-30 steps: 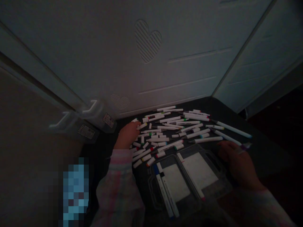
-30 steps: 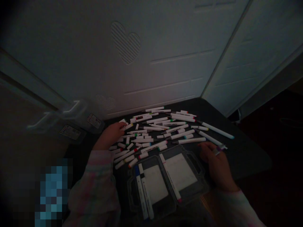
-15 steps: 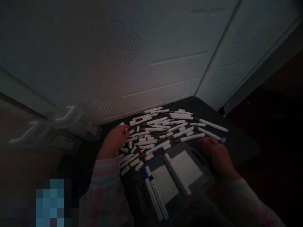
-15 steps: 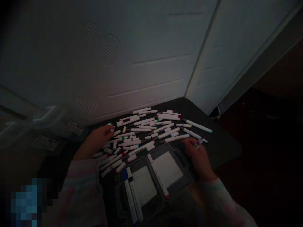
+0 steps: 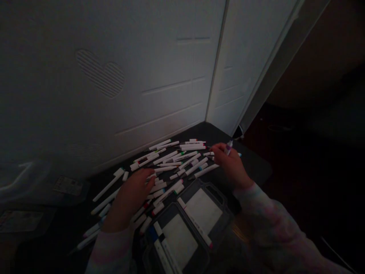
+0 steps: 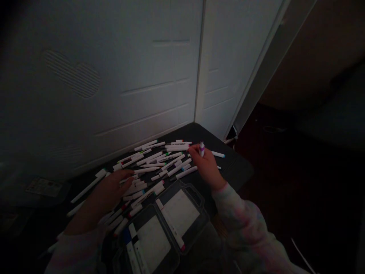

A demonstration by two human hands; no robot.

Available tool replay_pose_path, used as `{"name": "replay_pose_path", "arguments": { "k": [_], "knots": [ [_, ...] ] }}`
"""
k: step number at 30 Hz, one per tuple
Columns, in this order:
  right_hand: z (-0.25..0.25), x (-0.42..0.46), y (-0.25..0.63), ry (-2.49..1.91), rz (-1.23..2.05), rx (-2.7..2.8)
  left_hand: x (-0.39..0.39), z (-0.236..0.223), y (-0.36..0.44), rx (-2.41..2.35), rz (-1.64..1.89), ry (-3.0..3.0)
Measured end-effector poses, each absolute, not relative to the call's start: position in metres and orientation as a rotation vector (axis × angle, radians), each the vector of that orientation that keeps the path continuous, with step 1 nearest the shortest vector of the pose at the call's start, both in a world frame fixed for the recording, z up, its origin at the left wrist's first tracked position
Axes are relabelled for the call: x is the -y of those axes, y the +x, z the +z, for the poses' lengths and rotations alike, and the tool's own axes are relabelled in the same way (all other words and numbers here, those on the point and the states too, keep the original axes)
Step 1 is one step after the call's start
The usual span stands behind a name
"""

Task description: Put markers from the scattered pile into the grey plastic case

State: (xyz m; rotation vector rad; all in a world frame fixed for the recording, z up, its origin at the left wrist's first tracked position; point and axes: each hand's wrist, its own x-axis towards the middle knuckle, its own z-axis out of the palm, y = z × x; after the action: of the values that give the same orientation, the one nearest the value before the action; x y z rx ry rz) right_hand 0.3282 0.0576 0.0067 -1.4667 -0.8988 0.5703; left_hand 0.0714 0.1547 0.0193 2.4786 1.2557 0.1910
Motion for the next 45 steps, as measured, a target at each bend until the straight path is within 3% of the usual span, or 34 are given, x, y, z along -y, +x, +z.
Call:
{"name": "replay_pose_path", "arguments": {
  "k": [3,9,20,29,38,45],
  "knots": [
    [0.024,-0.1,0.339,-1.726,0.344,1.056,-0.156,0.025,0.067,-1.317,0.235,2.462],
    [0.013,-0.155,0.357,-1.91,0.32,1.204,-0.156,0.03,0.063,-1.345,0.32,2.489],
    [0.008,-0.124,0.322,-1.796,0.628,1.547,-0.159,0.035,0.054,-1.408,0.344,2.392],
    [0.01,-0.122,0.32,-1.55,1.023,1.153,-0.16,0.041,0.043,-1.505,0.334,2.371],
    [0.015,-0.124,0.334,-1.134,1.059,0.659,-0.159,0.047,0.037,-1.669,0.225,2.296],
    [0.019,-0.121,0.335,-1.081,1.12,0.577,-0.156,0.051,0.037,-1.658,0.221,2.343]
  ]
}}
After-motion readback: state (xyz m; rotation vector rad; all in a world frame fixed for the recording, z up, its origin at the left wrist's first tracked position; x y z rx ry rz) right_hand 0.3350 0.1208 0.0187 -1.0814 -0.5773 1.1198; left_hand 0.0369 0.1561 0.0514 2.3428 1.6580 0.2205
